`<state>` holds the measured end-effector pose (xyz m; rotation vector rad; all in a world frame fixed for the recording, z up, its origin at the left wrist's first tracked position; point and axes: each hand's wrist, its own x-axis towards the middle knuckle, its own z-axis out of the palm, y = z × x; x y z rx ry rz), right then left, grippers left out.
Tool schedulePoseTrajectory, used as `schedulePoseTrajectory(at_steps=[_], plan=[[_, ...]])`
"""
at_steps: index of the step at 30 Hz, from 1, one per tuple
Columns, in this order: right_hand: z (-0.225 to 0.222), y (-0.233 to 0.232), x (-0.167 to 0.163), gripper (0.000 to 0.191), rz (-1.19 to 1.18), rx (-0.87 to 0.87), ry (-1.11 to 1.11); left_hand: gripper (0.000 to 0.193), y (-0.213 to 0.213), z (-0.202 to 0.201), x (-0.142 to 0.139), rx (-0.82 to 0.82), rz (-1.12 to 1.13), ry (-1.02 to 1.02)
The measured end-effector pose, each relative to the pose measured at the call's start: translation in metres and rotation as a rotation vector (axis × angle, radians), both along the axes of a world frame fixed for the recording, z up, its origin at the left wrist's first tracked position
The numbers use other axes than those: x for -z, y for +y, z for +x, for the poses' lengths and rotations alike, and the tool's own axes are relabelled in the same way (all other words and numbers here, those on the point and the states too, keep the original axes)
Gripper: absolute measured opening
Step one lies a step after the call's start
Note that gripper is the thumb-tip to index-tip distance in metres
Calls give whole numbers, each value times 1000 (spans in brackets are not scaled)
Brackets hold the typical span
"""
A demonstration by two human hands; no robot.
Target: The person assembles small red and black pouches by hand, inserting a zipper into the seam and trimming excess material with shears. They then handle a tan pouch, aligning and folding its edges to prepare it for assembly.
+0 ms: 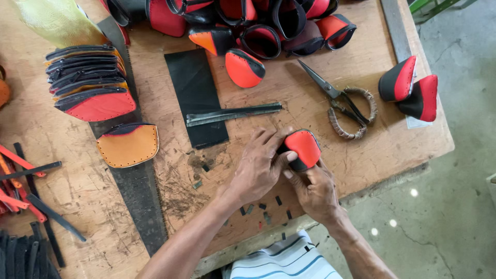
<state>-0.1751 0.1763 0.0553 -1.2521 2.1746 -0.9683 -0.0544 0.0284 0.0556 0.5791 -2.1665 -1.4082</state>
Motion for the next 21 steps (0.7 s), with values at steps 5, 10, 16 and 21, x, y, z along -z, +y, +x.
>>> schedulePoseTrajectory(at_steps=[5, 10, 16, 21], plan=[[-13, 0, -7, 58, 201, -268, 66, 47, -3, -3, 2, -167, 15, 91], [-2, -15, -11, 46, 272, -368, 385, 21, -30, -2, 18, -259, 652, 182], [-12, -23, -20, 21, 463, -321, 226, 22, -35, -1, 44, -192, 934, 493], [3, -20, -8, 20, 257, -415, 597, 23, -41, 0, 53, -161, 1077, 542]])
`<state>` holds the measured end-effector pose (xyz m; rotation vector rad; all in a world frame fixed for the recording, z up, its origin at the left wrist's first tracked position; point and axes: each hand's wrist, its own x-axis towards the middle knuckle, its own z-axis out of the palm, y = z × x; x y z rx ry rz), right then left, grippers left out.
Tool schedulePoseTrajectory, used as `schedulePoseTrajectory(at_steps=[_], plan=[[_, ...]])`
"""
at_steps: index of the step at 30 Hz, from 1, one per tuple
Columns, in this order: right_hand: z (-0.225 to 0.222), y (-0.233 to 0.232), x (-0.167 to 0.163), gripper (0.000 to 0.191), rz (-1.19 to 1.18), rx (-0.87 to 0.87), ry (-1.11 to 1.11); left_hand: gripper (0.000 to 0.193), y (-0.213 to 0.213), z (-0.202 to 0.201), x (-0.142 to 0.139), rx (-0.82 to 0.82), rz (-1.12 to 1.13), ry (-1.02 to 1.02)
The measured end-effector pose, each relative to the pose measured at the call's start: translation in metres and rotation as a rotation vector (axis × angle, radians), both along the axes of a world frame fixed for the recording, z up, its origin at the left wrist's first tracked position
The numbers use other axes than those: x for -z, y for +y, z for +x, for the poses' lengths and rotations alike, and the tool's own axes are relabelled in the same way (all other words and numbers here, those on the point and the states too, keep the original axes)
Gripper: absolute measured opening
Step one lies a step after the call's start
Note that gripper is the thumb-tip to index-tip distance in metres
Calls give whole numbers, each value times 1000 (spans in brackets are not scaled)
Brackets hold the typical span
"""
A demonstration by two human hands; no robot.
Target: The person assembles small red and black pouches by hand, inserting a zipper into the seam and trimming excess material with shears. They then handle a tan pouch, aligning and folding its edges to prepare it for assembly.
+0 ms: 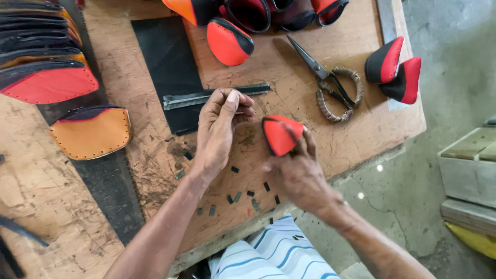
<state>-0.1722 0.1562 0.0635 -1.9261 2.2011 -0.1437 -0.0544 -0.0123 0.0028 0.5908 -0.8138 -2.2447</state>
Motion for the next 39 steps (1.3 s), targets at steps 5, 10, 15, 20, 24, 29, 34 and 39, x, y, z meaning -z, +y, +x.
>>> schedulePoseTrajectory(at_steps=[5, 10, 15, 20, 24, 29, 34, 39], plan=[[5, -7, -1, 46, 147, 124, -188, 25, 1, 3, -4, -4, -203, -105], [-2, -8, 4, 33, 212, 231, -390, 28, -3, 8, -6, 5, -227, -123], [3, -10, 13, 13, 22, -66, 54, 28, -6, 10, -7, -14, -218, -181], [8, -23, 5, 45, 214, 103, 93, 27, -5, 12, -8, -14, -212, -199], [-16, -32, 1, 30, 78, 26, 239, 27, -5, 11, -7, -3, -243, -237], [-71, -42, -15, 27, 93, 295, -601, 26, -6, 8, -1, -31, -285, -213], [-15, -73, -24, 16, 152, 92, -53, 23, -8, 12, -1, -24, -271, -222], [-17, -107, -39, 16, 212, 168, -458, 26, -14, 14, -6, 7, -295, -287]])
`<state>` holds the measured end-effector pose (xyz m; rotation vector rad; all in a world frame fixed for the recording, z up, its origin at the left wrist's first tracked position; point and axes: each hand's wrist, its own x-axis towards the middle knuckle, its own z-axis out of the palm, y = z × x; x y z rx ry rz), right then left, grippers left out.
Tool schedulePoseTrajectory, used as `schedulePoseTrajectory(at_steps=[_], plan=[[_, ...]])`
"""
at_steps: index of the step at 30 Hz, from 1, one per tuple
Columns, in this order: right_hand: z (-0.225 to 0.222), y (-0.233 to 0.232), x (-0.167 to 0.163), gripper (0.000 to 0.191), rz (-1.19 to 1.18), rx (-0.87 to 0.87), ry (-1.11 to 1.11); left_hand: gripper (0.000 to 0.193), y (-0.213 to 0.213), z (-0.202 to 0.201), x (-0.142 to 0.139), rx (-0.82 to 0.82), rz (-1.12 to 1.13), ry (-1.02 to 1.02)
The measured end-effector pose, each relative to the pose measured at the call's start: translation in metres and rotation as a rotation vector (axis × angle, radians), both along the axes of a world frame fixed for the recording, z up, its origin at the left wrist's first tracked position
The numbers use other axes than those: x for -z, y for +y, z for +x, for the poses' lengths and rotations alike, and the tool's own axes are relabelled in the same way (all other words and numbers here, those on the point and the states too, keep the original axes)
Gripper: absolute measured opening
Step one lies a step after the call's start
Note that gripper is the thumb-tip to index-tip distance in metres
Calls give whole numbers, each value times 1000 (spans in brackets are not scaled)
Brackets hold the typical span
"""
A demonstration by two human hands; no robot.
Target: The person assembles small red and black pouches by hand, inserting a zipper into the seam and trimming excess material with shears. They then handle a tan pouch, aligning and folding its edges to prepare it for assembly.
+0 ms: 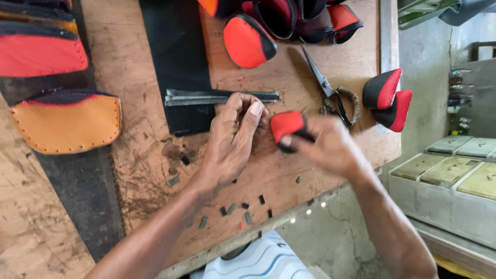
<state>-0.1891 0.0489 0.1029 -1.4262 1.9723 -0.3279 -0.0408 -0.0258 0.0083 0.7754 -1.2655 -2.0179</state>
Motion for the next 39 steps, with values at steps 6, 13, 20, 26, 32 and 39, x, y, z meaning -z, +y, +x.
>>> schedulePoseTrajectory(at_steps=[6, 13, 20, 26, 32, 39], plan=[[-3, 12, 22, 4, -121, -392, 450, 24, 1, 2, 2, 27, 68, -50], [3, 30, 12, 23, -312, -538, 550, 34, 16, 7, -5, 28, -591, -68], [13, 96, 58, 43, -437, 297, 5, 33, 20, 7, -12, 240, -712, -191], [11, 105, 85, 40, -588, 767, -371, 35, 18, 6, -15, 197, -658, -125], [-1, 99, 75, 31, -368, 340, 91, 24, 15, 2, -10, 77, -337, -164], [14, 94, 61, 16, -125, -160, 533, 21, 16, -2, -11, -23, -337, -113]])
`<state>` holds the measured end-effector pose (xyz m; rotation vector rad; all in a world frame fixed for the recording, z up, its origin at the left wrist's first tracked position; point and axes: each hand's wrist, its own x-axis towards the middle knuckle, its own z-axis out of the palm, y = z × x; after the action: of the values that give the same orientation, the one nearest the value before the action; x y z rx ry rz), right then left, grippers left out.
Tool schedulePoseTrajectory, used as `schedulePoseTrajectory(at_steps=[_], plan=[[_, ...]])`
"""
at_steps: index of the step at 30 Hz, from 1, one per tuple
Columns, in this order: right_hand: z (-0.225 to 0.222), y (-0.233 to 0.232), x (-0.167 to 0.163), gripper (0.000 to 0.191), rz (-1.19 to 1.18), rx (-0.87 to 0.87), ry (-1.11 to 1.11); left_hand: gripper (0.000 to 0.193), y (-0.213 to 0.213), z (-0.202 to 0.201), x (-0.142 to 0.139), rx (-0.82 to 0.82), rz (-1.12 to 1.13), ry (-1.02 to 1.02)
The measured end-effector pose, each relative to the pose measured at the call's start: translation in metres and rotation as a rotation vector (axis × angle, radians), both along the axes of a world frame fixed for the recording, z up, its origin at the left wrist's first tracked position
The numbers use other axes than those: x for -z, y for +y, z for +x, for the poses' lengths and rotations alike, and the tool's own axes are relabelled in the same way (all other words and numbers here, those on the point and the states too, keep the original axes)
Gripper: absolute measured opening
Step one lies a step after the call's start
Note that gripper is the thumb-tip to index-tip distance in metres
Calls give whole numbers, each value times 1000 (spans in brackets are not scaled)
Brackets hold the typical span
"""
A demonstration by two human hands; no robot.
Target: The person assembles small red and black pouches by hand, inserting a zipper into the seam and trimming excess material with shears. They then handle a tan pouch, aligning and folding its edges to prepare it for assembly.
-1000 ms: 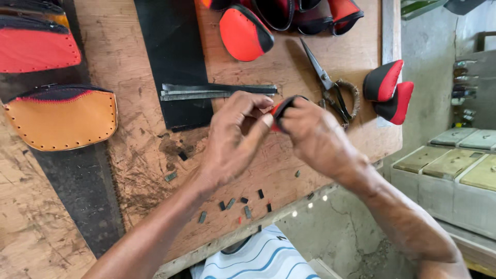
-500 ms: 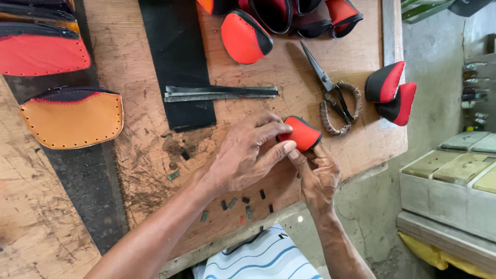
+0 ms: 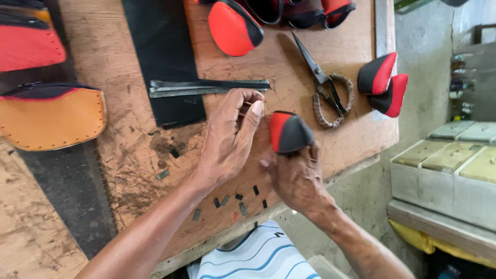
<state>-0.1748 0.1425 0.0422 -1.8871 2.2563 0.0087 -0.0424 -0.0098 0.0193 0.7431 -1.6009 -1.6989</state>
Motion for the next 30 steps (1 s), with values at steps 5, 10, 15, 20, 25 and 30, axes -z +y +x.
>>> schedulePoseTrajectory(at_steps=[5, 10, 15, 20, 25, 30], plan=[[-20, -5, -7, 38, 110, 6, -74, 20, 0, -5, -1, 12, -11, -12], [-5, -9, -9, 57, -112, -195, 98, 19, 1, -7, 3, 13, 13, -3], [-30, -28, -20, 45, -89, -247, 52, 19, 3, -7, 5, -38, -24, 19], [-34, -69, -43, 26, 29, -226, 8, 23, 0, -1, 2, -31, 49, 3], [-34, -64, -70, 21, -17, -45, -142, 26, -2, 9, -2, -3, 126, 43], [-52, -42, -35, 32, -113, 86, -120, 24, 3, 6, -7, 35, 129, -91]])
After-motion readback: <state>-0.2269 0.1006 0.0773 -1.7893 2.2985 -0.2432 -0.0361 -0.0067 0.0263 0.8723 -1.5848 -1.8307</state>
